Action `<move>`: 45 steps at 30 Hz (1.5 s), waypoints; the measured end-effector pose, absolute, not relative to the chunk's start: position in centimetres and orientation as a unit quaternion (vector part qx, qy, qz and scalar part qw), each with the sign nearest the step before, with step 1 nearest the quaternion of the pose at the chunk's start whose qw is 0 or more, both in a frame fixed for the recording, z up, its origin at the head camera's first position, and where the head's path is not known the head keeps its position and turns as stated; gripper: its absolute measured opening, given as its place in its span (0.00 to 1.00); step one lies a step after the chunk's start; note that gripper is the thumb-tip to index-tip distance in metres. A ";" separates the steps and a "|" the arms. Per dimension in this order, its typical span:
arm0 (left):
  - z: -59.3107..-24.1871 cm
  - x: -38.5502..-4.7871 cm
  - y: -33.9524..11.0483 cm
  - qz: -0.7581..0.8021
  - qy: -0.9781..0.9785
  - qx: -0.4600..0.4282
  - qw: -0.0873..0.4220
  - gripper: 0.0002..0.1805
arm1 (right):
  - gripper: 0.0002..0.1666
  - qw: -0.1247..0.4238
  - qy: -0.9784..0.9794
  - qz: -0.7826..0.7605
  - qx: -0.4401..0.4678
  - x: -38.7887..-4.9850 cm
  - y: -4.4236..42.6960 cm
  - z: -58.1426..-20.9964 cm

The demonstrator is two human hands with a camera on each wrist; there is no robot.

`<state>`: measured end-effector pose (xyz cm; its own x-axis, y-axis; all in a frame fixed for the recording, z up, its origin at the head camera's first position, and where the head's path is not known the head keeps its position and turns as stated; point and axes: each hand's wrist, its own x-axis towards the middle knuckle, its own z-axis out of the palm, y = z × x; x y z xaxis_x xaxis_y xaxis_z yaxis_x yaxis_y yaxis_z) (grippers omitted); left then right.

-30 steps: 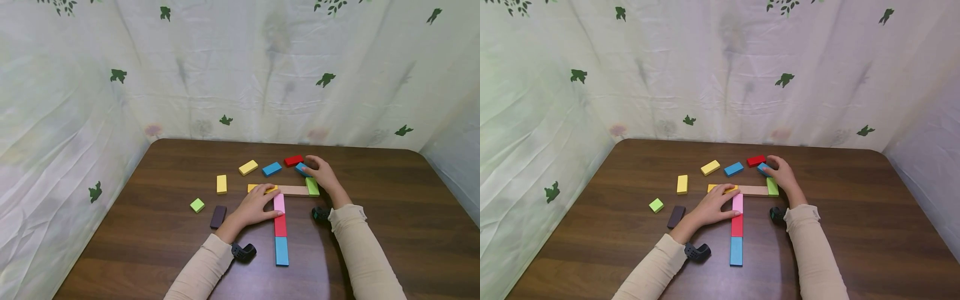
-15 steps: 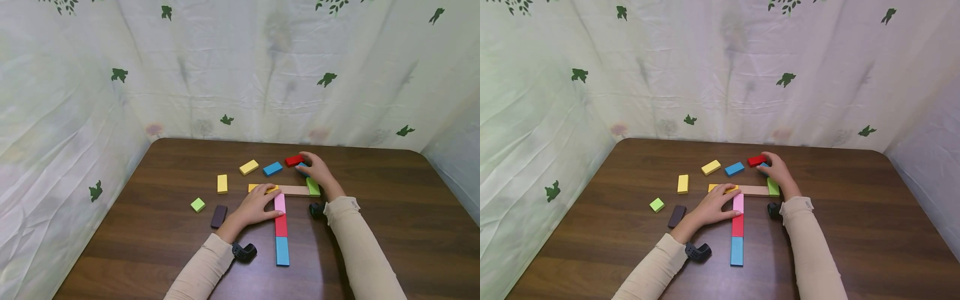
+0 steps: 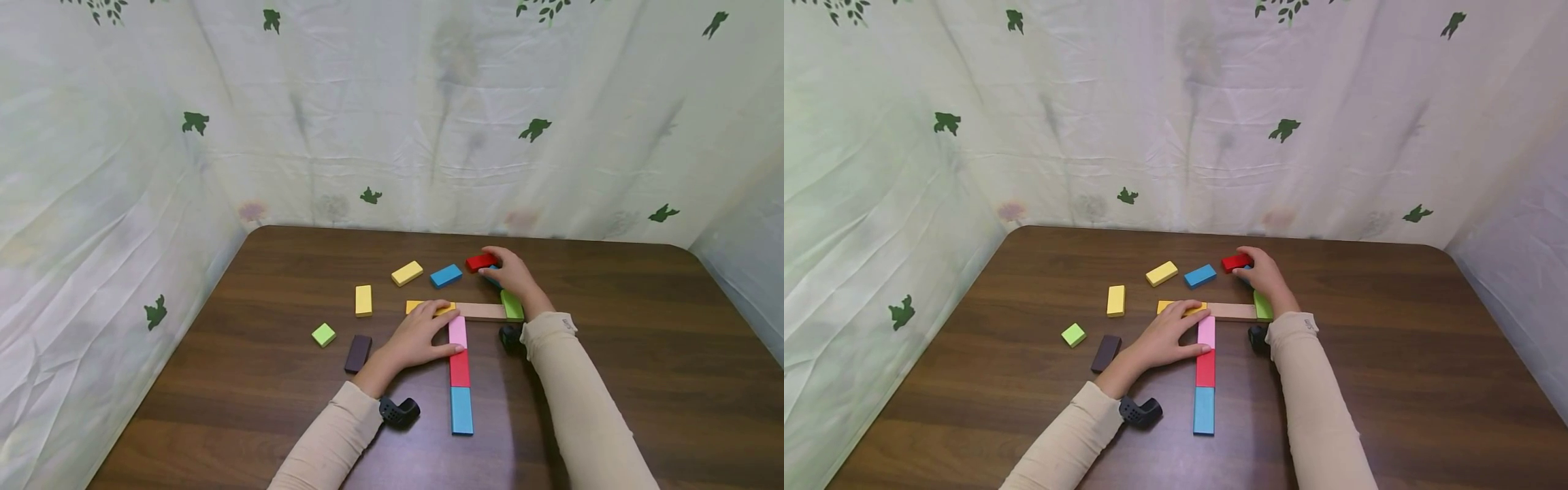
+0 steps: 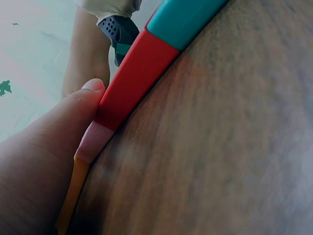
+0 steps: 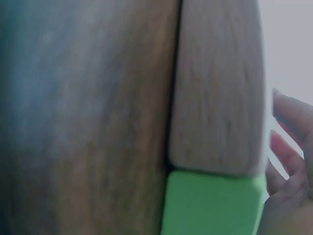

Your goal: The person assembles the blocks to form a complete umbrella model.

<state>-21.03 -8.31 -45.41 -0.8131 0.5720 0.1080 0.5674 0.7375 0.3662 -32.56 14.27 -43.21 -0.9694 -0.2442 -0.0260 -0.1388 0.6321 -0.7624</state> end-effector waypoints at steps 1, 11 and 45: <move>-45.4 -21.0 -8.3 0.196 0.932 0.305 0.006 0.38 | 0.30 0.064 0.902 -0.414 -0.105 -32.6 14.2 -43.2; -45.4 -21.0 -8.4 0.197 0.931 0.308 0.006 0.38 | 0.27 0.064 0.907 -0.407 -0.092 -32.8 13.8 -43.3; -45.3 -21.0 -8.3 0.200 0.930 0.307 0.009 0.37 | 0.22 0.054 0.909 -0.405 -0.087 -32.9 13.0 -43.7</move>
<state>-20.96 -8.32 -45.27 -0.8114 0.5748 0.1064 0.5678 0.7318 0.3770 -32.88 12.98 -43.67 -0.9789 -0.2023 -0.0284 -0.1143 0.6575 -0.7448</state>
